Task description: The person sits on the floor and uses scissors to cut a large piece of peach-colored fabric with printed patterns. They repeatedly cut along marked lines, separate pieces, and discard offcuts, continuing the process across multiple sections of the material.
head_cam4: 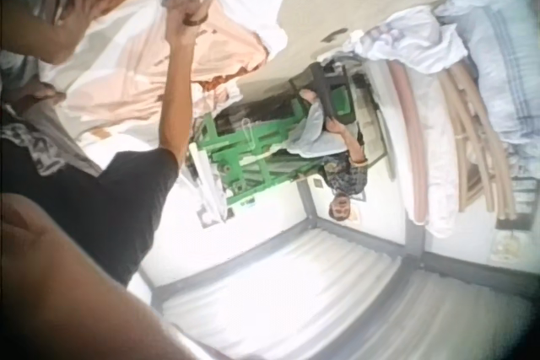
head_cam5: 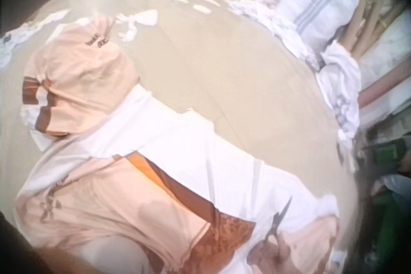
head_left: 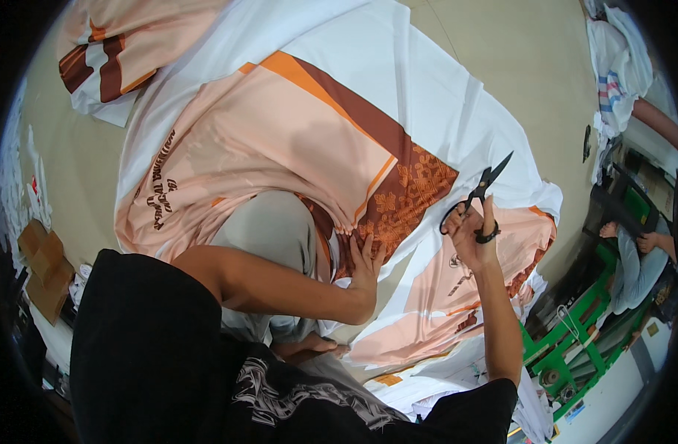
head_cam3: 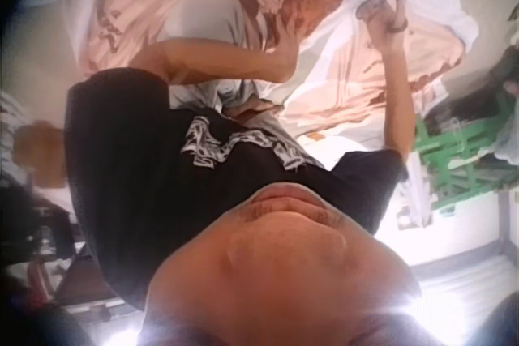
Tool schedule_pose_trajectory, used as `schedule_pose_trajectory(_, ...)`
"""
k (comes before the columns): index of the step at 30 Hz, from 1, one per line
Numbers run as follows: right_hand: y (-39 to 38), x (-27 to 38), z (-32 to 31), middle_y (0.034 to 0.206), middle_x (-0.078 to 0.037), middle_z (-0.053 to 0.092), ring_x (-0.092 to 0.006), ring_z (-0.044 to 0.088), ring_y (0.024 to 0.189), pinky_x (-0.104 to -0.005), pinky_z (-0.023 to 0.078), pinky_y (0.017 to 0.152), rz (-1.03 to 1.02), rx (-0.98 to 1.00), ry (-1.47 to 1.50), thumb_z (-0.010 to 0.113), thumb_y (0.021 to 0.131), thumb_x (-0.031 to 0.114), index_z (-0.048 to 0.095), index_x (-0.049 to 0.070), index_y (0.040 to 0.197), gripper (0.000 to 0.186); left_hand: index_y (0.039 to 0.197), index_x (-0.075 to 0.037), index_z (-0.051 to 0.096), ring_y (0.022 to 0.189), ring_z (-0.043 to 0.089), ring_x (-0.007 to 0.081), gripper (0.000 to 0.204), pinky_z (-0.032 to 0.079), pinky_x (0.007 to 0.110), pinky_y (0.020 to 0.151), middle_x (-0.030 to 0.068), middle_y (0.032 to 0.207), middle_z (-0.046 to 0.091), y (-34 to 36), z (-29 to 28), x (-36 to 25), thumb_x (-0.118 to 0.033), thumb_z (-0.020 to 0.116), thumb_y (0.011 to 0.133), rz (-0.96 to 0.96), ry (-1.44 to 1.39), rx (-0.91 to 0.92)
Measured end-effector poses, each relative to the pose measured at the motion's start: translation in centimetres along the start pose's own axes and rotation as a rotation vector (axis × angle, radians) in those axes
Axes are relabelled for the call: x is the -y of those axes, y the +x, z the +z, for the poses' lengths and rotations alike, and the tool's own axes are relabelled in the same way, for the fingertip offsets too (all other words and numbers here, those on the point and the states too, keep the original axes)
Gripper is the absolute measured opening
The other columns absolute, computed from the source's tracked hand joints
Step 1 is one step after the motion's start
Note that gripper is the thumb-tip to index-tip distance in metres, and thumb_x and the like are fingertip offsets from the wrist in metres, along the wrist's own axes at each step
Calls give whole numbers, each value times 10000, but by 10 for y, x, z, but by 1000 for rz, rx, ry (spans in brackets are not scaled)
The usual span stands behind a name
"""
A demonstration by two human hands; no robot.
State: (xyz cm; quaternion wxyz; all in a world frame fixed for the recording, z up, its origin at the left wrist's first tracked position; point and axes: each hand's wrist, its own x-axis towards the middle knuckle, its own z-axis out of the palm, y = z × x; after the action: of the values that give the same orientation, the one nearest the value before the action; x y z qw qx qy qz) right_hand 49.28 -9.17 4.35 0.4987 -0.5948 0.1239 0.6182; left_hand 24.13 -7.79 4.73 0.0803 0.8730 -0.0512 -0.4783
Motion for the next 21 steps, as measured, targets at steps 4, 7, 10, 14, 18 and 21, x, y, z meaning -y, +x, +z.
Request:
schedule_pose_trajectory(4, 19, 8, -39, 646, 0, 466, -197, 527, 653, -375, 471, 735, 10, -149, -567, 423, 1040, 660, 576, 109, 871, 597, 1575, -105, 423, 1501, 155, 597, 752, 269, 849, 1056, 163, 1730, 64, -6, -2, 8, -220, 689, 880, 61, -39, -48)
schedule_pose_trajectory(7, 33, 35, -30, 696, -27, 523, -211, 545, 694, -377, 469, 758, -29, 63, -215, 424, 1038, 660, 595, 90, 900, 611, 1573, -117, 438, 1498, 256, 527, 747, 353, 761, 1078, 160, 1724, 117, -8, -7, 9, -194, 712, 882, 57, -37, -52)
schedule_pose_trajectory(10, 48, 66, -16, 801, -57, 571, -236, 544, 794, -367, 454, 861, -5, 92, 23, 493, 1018, 643, 632, 71, 992, 589, 1575, -142, 427, 1496, 305, 482, 794, 393, 713, 1094, 154, 1707, 156, 0, -3, 17, -172, 757, 853, -16, -52, -68)
schedule_pose_trajectory(14, 40, 59, -48, 549, 87, 246, -49, 229, 438, -231, 264, 403, -157, -150, -256, 604, 1058, 404, 409, 231, 728, 420, 1551, -146, 446, 1485, 311, 478, 764, 368, 728, 1094, 158, 1673, 200, 36, -8, 34, -194, 750, 852, -78, -256, -189)
schedule_pose_trajectory(18, 60, 54, -25, 599, -10, 443, -159, 479, 524, -308, 428, 497, -207, 2, -108, 593, 956, 678, 502, 164, 801, 545, 1527, -149, 465, 1473, 317, 474, 735, 344, 742, 1093, 163, 1639, 244, 69, 9, 74, -217, 742, 850, -205, -350, -187)
schedule_pose_trajectory(21, 88, 77, -46, 591, -15, 454, -209, 513, 521, -366, 469, 528, -201, 74, -161, 609, 882, 777, 488, 133, 767, 665, 1509, -151, 478, 1465, 322, 471, 714, 326, 753, 1092, 166, 1614, 277, 76, 6, 87, -234, 736, 849, -191, -353, -295)
